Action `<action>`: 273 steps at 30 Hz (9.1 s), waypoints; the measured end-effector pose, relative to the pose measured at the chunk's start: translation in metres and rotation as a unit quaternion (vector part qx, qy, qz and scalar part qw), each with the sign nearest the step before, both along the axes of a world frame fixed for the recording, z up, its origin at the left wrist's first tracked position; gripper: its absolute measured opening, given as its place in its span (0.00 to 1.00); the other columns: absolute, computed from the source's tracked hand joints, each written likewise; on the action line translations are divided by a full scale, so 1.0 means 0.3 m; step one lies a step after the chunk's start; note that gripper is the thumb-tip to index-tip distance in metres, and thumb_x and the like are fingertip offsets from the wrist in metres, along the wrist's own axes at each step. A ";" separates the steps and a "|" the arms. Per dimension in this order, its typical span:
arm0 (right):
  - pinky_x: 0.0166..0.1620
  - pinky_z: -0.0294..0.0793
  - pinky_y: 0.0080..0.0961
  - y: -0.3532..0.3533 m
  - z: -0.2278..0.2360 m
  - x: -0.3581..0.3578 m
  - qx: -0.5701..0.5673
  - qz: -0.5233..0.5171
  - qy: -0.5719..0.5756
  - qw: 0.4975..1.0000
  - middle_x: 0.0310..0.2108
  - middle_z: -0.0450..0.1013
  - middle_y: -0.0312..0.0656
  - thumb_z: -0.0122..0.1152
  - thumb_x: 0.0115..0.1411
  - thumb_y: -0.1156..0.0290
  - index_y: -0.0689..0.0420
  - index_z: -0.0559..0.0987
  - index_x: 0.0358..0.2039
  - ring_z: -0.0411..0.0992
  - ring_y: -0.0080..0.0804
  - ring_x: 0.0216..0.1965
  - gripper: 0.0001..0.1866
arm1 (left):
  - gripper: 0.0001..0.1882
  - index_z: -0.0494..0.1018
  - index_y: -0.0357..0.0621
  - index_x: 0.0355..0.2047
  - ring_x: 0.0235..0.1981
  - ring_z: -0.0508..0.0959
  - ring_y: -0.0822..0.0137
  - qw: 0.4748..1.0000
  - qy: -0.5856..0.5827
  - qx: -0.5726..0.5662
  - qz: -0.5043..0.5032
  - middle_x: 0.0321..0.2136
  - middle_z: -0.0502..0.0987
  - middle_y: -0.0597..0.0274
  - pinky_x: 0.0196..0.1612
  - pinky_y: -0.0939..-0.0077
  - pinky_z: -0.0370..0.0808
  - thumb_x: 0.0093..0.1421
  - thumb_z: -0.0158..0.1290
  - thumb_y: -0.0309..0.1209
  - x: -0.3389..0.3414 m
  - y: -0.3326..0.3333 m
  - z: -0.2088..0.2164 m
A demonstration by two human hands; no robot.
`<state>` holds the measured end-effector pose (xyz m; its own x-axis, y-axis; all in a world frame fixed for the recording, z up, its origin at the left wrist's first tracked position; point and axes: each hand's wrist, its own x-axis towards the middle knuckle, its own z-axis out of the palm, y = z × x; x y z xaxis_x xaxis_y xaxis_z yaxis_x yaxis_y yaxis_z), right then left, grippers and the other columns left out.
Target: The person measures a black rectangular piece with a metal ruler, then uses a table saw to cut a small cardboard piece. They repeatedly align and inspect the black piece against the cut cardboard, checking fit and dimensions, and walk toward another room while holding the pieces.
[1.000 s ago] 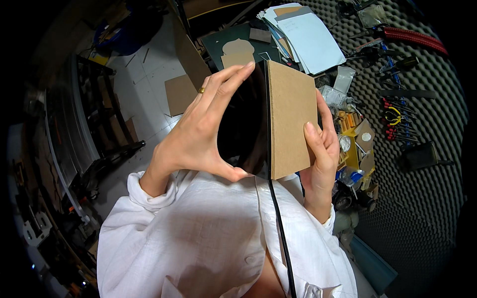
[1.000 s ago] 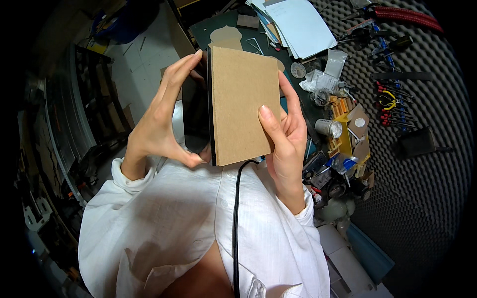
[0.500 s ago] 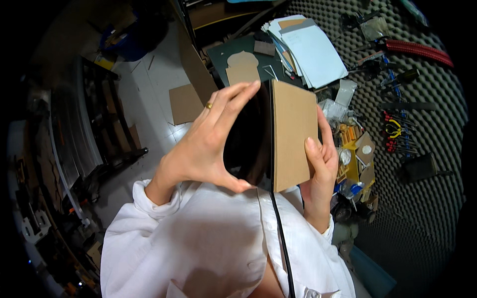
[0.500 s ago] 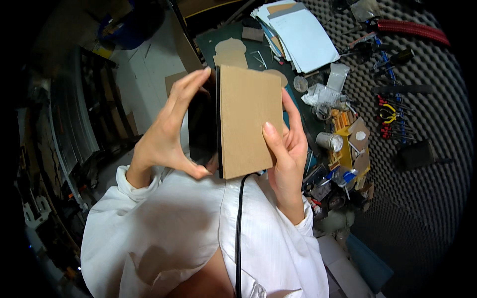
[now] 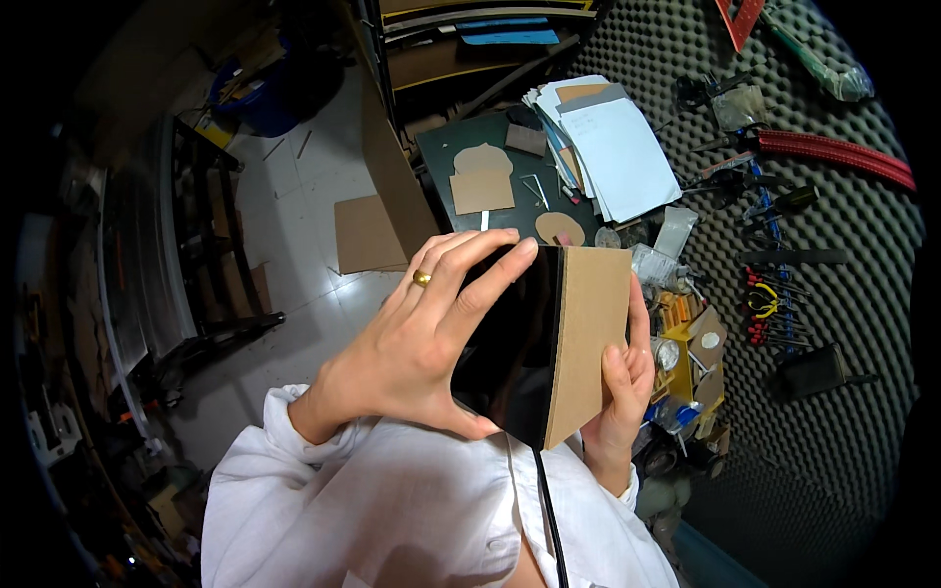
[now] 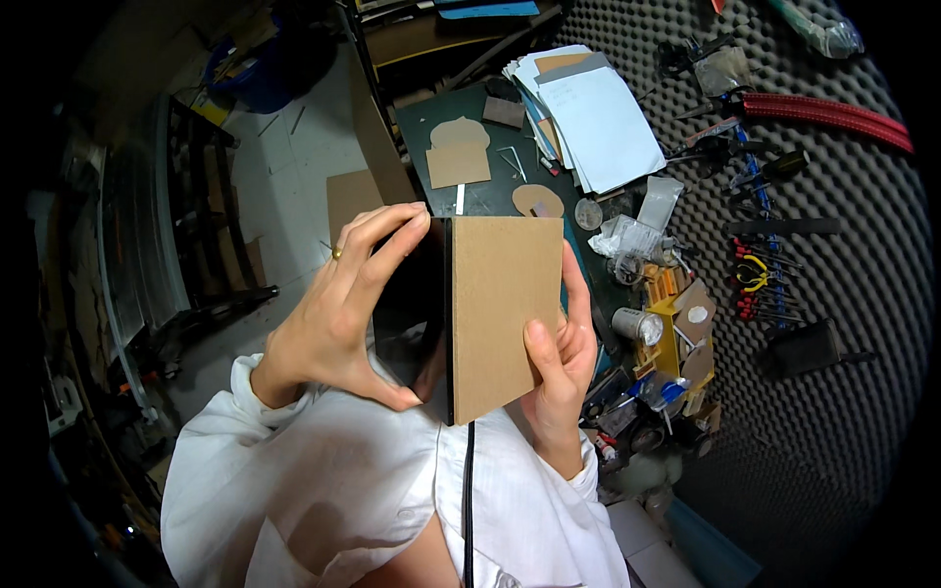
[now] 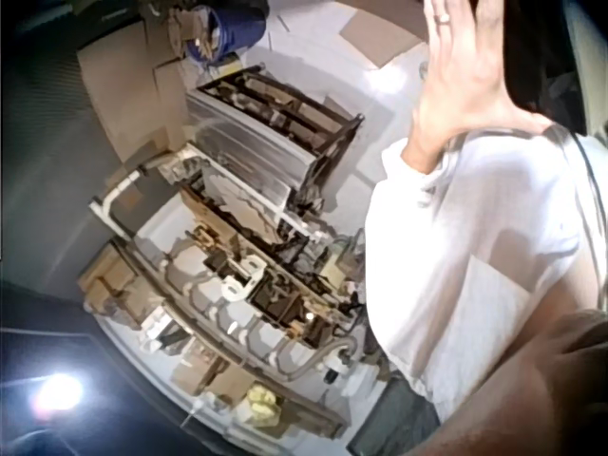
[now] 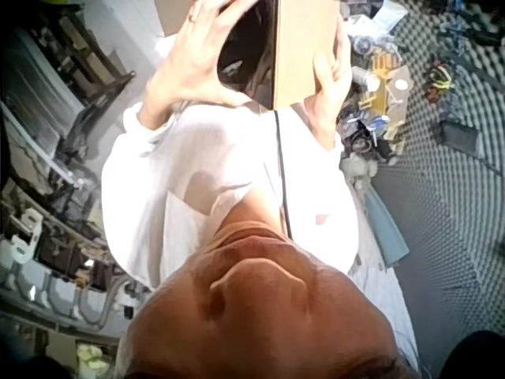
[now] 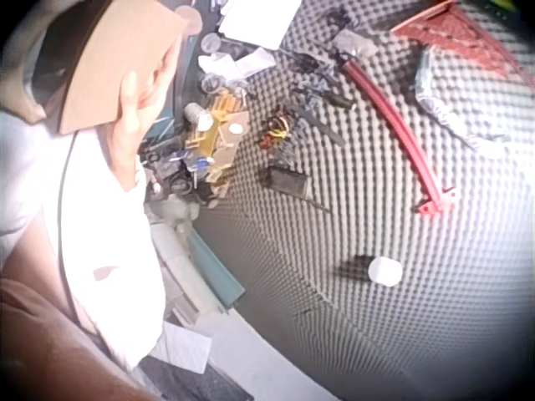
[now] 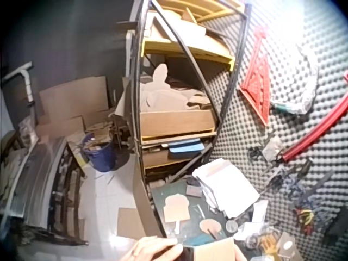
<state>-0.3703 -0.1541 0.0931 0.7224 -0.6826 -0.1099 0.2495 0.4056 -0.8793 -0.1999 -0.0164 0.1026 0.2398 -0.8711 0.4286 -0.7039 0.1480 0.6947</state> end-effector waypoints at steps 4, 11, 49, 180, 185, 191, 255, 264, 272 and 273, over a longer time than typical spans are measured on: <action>0.58 0.69 0.28 0.003 0.003 0.000 -0.007 0.002 -0.019 1.000 0.59 0.67 0.51 0.54 0.63 0.73 0.63 0.46 0.69 0.70 0.33 0.57 0.39 | 0.65 0.52 0.35 0.66 0.59 0.61 0.44 1.000 -0.008 -0.009 0.002 0.58 0.59 0.43 0.62 0.46 0.58 0.27 0.71 0.44 -0.004 -0.001 0.011; 0.58 0.70 0.29 0.012 -0.010 -0.010 -0.001 0.008 -0.030 1.000 0.60 0.66 0.50 0.54 0.63 0.72 0.61 0.46 0.69 0.70 0.33 0.57 0.39 | 0.65 0.52 0.36 0.66 0.59 0.62 0.44 1.000 -0.005 -0.012 -0.002 0.59 0.59 0.43 0.62 0.45 0.57 0.26 0.71 0.43 -0.010 0.004 0.020; 0.60 0.67 0.31 0.034 -0.007 -0.043 -0.027 -0.007 -0.038 0.999 0.63 0.61 0.51 0.58 0.60 0.70 0.61 0.46 0.69 0.66 0.35 0.61 0.42 | 0.67 0.48 0.39 0.67 0.63 0.57 0.43 1.000 0.011 -0.022 -0.020 0.61 0.55 0.43 0.65 0.39 0.50 0.29 0.72 0.44 -0.043 0.025 0.008; 0.67 0.50 0.40 0.111 0.021 -0.239 -0.185 0.104 -0.020 0.977 0.69 0.43 0.55 0.62 0.55 0.74 0.62 0.37 0.69 0.47 0.45 0.70 0.51 | 0.61 0.57 0.55 0.63 0.62 0.60 0.40 0.970 0.121 -0.174 -0.118 0.63 0.53 0.38 0.63 0.39 0.55 0.26 0.74 0.42 -0.090 0.045 -0.138; 0.67 0.50 0.40 0.108 0.020 -0.242 -0.199 0.096 -0.008 0.975 0.69 0.44 0.56 0.63 0.54 0.74 0.62 0.39 0.69 0.47 0.45 0.70 0.51 | 0.61 0.58 0.55 0.63 0.61 0.60 0.40 0.969 0.123 -0.178 -0.119 0.62 0.54 0.38 0.62 0.38 0.55 0.25 0.74 0.43 -0.090 0.042 -0.132; 0.67 0.50 0.39 0.102 0.051 -0.198 -0.149 0.059 0.015 0.987 0.69 0.45 0.56 0.64 0.53 0.69 0.63 0.39 0.69 0.49 0.45 0.69 0.53 | 0.62 0.56 0.49 0.65 0.60 0.60 0.39 0.976 0.106 -0.149 -0.115 0.62 0.54 0.37 0.62 0.45 0.58 0.28 0.72 0.49 -0.077 0.023 -0.130; 0.28 0.65 0.15 -0.157 0.122 0.107 -0.071 0.047 0.173 0.981 0.15 0.61 0.27 0.61 0.60 0.63 0.75 0.59 0.61 0.50 0.11 0.10 0.37 | 0.62 0.52 0.41 0.67 0.60 0.65 0.51 0.937 0.345 0.024 -0.047 0.53 0.66 0.49 0.58 0.50 0.64 0.38 0.70 0.55 0.075 -0.190 -0.176; 0.28 0.65 0.15 -0.164 0.106 0.093 -0.059 0.056 0.175 0.981 0.16 0.61 0.27 0.60 0.61 0.63 0.73 0.60 0.61 0.51 0.10 0.10 0.36 | 0.62 0.52 0.41 0.66 0.59 0.65 0.51 0.935 0.350 0.028 -0.047 0.53 0.66 0.49 0.58 0.50 0.63 0.38 0.71 0.55 0.067 -0.188 -0.172; 0.31 0.66 0.16 -0.182 0.090 0.066 -0.048 0.095 0.171 0.980 0.18 0.62 0.29 0.61 0.59 0.64 0.74 0.55 0.63 0.55 0.13 0.12 0.40 | 0.61 0.52 0.41 0.66 0.59 0.65 0.53 0.938 0.343 0.031 -0.047 0.52 0.67 0.50 0.59 0.51 0.63 0.38 0.71 0.53 0.057 -0.184 -0.177; 0.30 0.66 0.16 -0.181 0.088 0.064 -0.048 0.095 0.172 0.979 0.18 0.62 0.29 0.61 0.59 0.64 0.74 0.55 0.63 0.55 0.13 0.12 0.40 | 0.61 0.52 0.41 0.66 0.59 0.65 0.53 0.937 0.345 0.031 -0.049 0.52 0.68 0.50 0.59 0.52 0.63 0.38 0.71 0.53 0.055 -0.184 -0.176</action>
